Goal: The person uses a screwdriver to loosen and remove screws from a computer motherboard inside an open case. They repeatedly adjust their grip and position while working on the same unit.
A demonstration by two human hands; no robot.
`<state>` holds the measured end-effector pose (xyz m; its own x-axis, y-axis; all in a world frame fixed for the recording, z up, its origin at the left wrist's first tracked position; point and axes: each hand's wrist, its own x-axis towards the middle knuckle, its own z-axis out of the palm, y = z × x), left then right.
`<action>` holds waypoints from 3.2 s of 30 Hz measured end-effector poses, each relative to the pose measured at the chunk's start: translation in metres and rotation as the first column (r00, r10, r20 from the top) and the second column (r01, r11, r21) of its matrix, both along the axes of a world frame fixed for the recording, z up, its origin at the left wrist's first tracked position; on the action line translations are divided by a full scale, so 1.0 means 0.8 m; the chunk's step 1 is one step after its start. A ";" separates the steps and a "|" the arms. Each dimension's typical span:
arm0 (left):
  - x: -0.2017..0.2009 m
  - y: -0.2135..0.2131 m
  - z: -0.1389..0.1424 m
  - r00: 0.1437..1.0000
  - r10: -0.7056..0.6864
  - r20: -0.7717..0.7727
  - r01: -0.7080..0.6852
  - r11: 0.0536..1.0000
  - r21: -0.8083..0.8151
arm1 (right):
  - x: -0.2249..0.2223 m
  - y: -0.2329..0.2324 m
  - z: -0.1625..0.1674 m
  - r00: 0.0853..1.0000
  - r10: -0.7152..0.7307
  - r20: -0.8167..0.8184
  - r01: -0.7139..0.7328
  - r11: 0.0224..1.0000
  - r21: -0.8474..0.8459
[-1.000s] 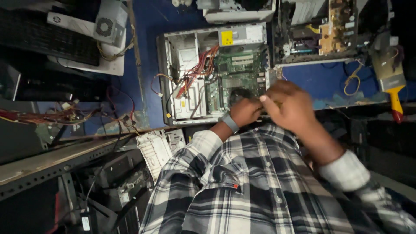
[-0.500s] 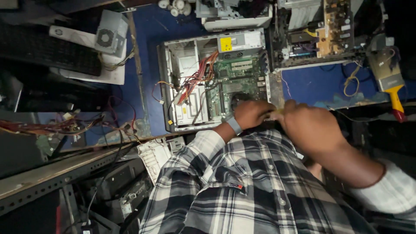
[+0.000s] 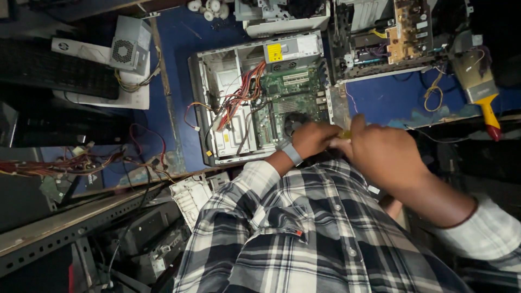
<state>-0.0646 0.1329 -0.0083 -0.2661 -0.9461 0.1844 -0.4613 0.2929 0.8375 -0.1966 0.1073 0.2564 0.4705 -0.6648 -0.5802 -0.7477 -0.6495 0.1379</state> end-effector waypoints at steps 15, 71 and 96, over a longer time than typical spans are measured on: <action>0.005 -0.002 0.001 0.999 -0.012 -0.035 0.009 0.998 -0.067 | -0.003 -0.004 -0.019 0.929 0.312 0.200 -0.279 0.944 -0.177; 0.013 0.000 0.001 0.994 -0.031 0.102 0.032 0.999 -0.009 | -0.008 -0.008 -0.017 0.940 0.183 0.289 -0.180 0.983 -0.037; 0.020 0.002 -0.002 0.957 -0.052 0.287 0.047 0.999 0.025 | -0.008 0.007 -0.030 0.706 0.156 0.691 -0.168 0.984 -0.051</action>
